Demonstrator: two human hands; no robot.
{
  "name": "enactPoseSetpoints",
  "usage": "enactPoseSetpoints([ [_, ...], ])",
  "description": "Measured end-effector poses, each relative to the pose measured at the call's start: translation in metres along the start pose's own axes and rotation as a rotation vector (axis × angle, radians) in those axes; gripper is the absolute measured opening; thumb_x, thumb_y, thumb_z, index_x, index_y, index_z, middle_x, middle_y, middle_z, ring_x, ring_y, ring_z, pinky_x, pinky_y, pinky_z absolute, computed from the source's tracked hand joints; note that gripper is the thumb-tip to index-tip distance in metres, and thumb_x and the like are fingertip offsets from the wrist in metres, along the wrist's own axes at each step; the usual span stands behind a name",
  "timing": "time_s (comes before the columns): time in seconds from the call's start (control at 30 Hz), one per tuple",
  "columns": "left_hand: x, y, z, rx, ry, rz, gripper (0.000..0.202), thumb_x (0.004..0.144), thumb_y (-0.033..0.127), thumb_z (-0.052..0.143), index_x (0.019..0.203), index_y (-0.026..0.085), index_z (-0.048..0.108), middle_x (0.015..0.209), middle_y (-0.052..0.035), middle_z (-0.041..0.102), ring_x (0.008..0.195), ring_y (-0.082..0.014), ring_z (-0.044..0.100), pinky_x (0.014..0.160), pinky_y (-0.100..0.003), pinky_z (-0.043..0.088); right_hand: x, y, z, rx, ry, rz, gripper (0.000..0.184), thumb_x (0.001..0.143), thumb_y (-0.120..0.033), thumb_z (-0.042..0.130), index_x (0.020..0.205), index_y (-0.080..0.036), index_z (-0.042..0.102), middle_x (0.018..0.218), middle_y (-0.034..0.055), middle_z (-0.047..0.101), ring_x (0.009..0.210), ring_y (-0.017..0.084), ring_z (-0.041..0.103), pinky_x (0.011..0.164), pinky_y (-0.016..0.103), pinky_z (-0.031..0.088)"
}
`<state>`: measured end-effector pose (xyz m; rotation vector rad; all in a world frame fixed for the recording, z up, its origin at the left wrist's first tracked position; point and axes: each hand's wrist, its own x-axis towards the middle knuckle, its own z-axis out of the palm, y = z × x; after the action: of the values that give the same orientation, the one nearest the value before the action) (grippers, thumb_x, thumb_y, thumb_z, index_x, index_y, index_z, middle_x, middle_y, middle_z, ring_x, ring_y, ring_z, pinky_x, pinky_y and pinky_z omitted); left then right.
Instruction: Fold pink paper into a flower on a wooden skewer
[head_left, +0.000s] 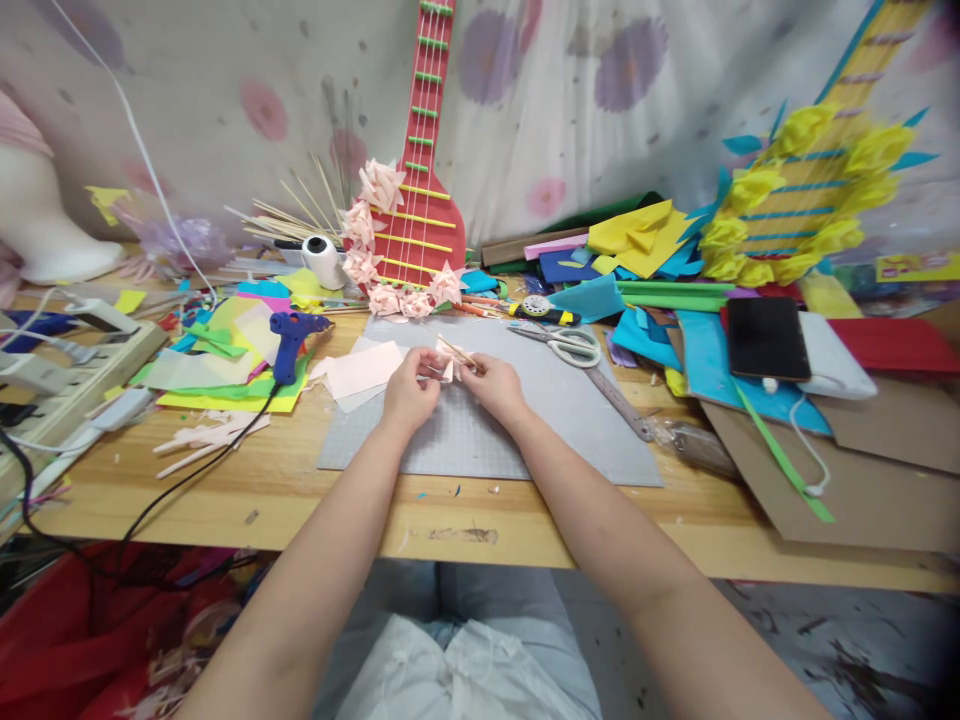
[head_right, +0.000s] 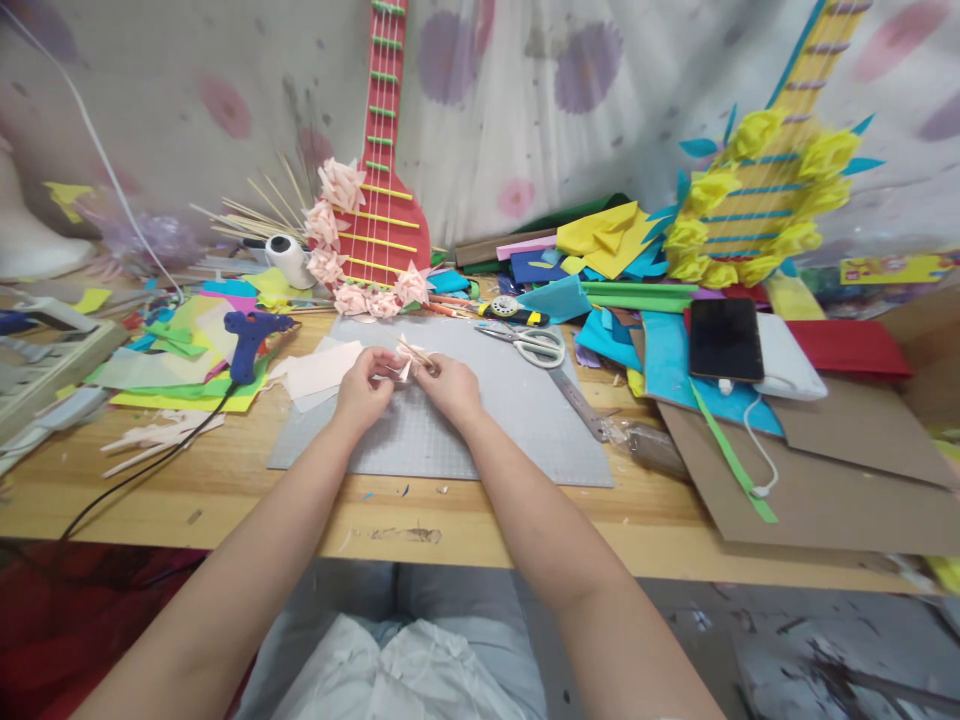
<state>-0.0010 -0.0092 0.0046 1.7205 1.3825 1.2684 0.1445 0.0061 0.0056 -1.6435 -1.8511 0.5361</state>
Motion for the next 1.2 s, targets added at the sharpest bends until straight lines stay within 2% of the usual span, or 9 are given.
enactPoseSetpoints([
  [0.3, -0.004, 0.006, 0.000, 0.139, -0.043, 0.184, 0.026, 0.069, 0.015, 0.050, 0.094, 0.020, 0.054, 0.090, -0.0015, 0.057, 0.074, -0.0092, 0.054, 0.062, -0.019, 0.046, 0.000, 0.000, -0.001, 0.007, 0.037, 0.011, 0.031, 0.075, -0.046, 0.043, 0.079, -0.023, 0.064, 0.061, -0.0027, 0.056, 0.054, 0.010, 0.045, 0.051, 0.021, 0.027],
  [0.57, -0.007, 0.012, -0.002, 0.316, -0.103, 0.282, 0.040, 0.066, 0.013, 0.053, 0.104, 0.024, 0.056, 0.094, -0.0016, 0.053, 0.076, -0.0106, 0.053, 0.070, -0.022, 0.045, 0.000, 0.000, 0.000, 0.023, 0.063, -0.014, 0.023, 0.073, -0.039, 0.046, 0.079, -0.022, 0.061, 0.063, -0.0035, 0.057, 0.056, 0.009, 0.046, 0.051, 0.020, 0.027],
  [0.67, -0.007, 0.013, -0.001, 0.382, -0.110, 0.269, 0.040, 0.066, 0.015, 0.054, 0.104, 0.025, 0.056, 0.095, -0.0020, 0.054, 0.080, -0.0128, 0.053, 0.071, -0.023, 0.044, 0.000, 0.001, 0.001, 0.037, 0.051, -0.031, 0.021, 0.073, -0.037, 0.046, 0.078, -0.022, 0.059, 0.064, -0.0036, 0.057, 0.057, 0.009, 0.047, 0.052, 0.019, 0.029],
  [0.8, -0.006, 0.010, 0.001, 0.381, -0.077, 0.239, 0.028, 0.070, 0.017, 0.050, 0.097, 0.023, 0.057, 0.089, -0.0019, 0.055, 0.076, -0.0122, 0.053, 0.068, -0.023, 0.043, 0.000, 0.001, 0.001, 0.054, 0.045, -0.052, 0.018, 0.073, -0.034, 0.046, 0.081, -0.023, 0.057, 0.067, -0.0040, 0.058, 0.059, 0.010, 0.049, 0.055, 0.020, 0.032],
  [1.03, -0.001, 0.003, 0.002, 0.210, 0.026, 0.139, 0.016, 0.071, 0.020, 0.051, 0.087, 0.019, 0.054, 0.085, -0.0024, 0.055, 0.071, -0.0102, 0.052, 0.059, -0.020, 0.044, -0.005, -0.009, -0.002, -0.030, 0.051, -0.140, 0.023, 0.074, -0.025, 0.043, 0.090, -0.027, 0.060, 0.074, -0.0033, 0.063, 0.065, 0.011, 0.053, 0.060, 0.021, 0.035],
  [1.2, 0.003, -0.004, 0.001, 0.096, 0.065, 0.049, 0.016, 0.071, 0.024, 0.053, 0.085, 0.018, 0.054, 0.081, -0.0025, 0.058, 0.068, -0.0104, 0.054, 0.059, -0.022, 0.045, -0.009, -0.017, -0.003, -0.078, 0.015, -0.245, 0.028, 0.074, -0.030, 0.049, 0.100, -0.029, 0.060, 0.088, -0.0023, 0.065, 0.074, 0.014, 0.056, 0.065, 0.023, 0.037],
])
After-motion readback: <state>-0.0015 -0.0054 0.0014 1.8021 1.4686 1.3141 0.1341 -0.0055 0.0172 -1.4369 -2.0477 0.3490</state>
